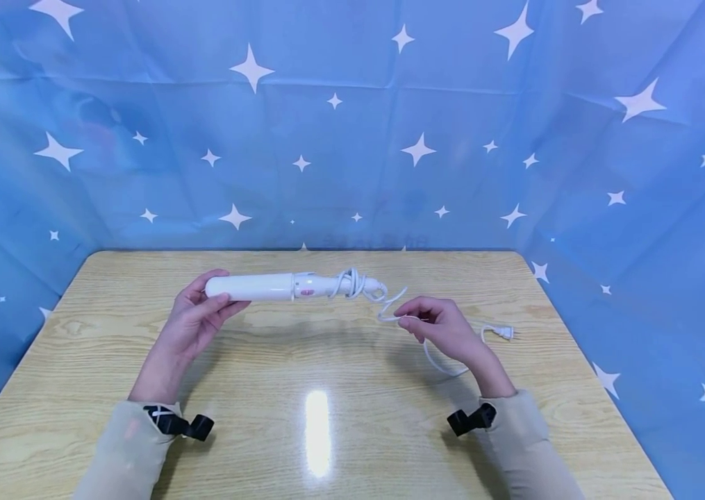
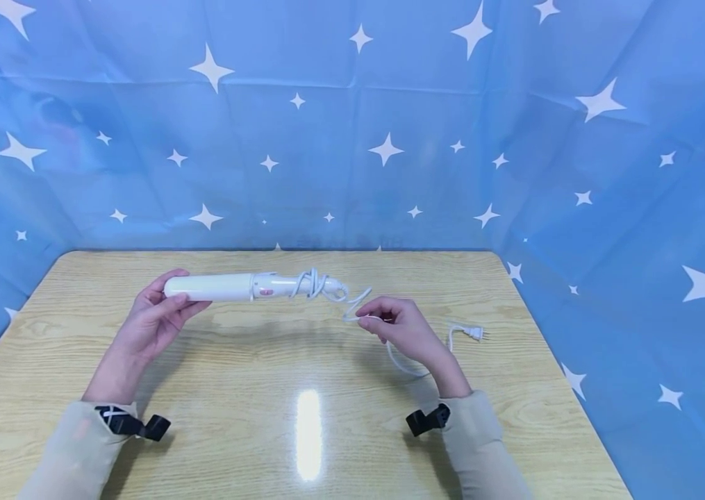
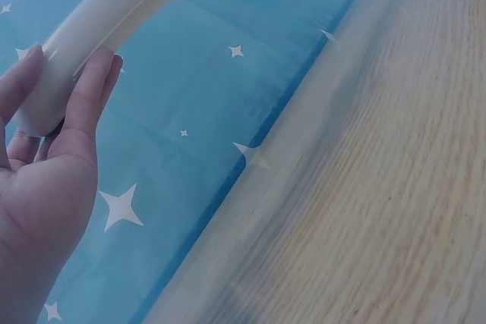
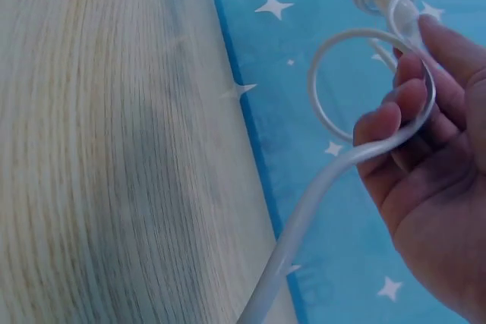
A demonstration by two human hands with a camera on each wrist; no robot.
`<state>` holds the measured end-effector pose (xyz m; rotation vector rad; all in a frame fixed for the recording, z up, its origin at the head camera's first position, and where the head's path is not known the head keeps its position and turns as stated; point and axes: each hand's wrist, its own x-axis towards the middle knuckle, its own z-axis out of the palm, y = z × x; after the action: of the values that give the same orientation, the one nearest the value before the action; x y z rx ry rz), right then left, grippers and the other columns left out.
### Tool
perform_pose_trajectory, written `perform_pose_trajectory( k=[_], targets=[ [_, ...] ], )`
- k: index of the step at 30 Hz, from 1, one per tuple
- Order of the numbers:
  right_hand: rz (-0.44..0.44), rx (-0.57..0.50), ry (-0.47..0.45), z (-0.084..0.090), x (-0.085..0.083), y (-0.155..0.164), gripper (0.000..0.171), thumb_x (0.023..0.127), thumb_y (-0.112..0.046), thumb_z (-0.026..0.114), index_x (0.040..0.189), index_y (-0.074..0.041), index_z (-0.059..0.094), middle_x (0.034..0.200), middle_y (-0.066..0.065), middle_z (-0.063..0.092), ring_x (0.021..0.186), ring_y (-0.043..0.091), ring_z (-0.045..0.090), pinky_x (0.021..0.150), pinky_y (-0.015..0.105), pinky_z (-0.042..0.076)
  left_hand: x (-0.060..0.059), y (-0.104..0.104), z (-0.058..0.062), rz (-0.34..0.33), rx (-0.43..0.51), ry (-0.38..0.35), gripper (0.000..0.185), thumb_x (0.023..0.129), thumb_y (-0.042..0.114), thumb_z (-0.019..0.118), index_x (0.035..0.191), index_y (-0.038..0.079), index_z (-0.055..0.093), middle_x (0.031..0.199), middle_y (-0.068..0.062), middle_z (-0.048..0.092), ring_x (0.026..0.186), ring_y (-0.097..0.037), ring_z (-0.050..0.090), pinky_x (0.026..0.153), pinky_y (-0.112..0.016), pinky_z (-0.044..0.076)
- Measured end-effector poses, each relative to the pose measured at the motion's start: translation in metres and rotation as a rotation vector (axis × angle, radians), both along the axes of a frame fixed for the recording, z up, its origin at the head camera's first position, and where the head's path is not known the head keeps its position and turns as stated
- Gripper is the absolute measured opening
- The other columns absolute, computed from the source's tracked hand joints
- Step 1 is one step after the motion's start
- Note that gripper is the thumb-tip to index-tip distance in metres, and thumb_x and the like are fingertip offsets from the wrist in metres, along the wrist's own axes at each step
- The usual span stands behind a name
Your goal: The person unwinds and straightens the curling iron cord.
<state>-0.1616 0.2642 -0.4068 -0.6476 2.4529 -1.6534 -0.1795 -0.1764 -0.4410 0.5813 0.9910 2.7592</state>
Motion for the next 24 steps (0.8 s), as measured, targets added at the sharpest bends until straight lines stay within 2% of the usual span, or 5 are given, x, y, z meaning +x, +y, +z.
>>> perform_pose_trajectory(
  k=[3,7,11,18,24],
  targets=[
    [-0.045,0.047,-0.011,0.001,0.001,-0.001,0.013,0.099,-0.010,0.069,0.108,-0.001,0.074,0.075,0.013,0.063,0.057,0.021,0.050,0.049,0.034,0.049,0.000,0.001,0.002,0.002,0.004,0.002,0.041,0.099,-0.023,0.042,0.121,-0.001,0.069,0.125,-0.016,0.054,0.112,-0.031,0.068,0.098,-0.043,0.057],
    [-0.095,0.094,-0.002,0.002,0.001,0.002,0.012,0.096,-0.011,0.074,0.105,-0.003,0.076,0.086,0.008,0.070,0.063,0.014,0.054,0.052,0.025,0.046,0.000,0.001,0.003,0.011,0.007,0.003,0.041,0.099,-0.023,0.042,0.121,-0.001,0.069,0.125,-0.016,0.053,0.111,-0.031,0.068,0.097,-0.043,0.057],
    [-0.146,0.141,0.031,0.003,0.001,0.010,0.010,0.095,-0.013,0.076,0.101,-0.007,0.077,0.090,0.004,0.072,0.066,0.012,0.054,0.054,0.024,0.045,0.000,0.000,0.004,0.014,0.014,0.004,0.040,0.099,-0.022,0.043,0.121,-0.001,0.068,0.126,-0.016,0.052,0.111,-0.032,0.068,0.097,-0.043,0.057],
    [-0.192,0.175,0.081,0.003,0.000,0.024,0.007,0.096,-0.014,0.075,0.099,-0.008,0.076,0.081,0.002,0.067,0.062,0.014,0.047,0.053,0.025,0.043,0.000,-0.003,0.002,0.008,0.036,0.027,0.039,0.099,-0.022,0.043,0.122,-0.002,0.067,0.126,-0.016,0.054,0.113,-0.033,0.067,0.098,-0.044,0.057],
    [-0.197,0.198,0.059,0.001,-0.001,0.029,0.009,0.097,-0.015,0.073,0.100,-0.007,0.075,0.078,0.005,0.063,0.063,0.016,0.048,0.053,0.025,0.042,0.001,-0.006,0.002,-0.004,0.055,0.059,0.040,0.100,-0.022,0.041,0.124,-0.003,0.066,0.127,-0.017,0.054,0.115,-0.033,0.067,0.099,-0.044,0.056]
  ],
)
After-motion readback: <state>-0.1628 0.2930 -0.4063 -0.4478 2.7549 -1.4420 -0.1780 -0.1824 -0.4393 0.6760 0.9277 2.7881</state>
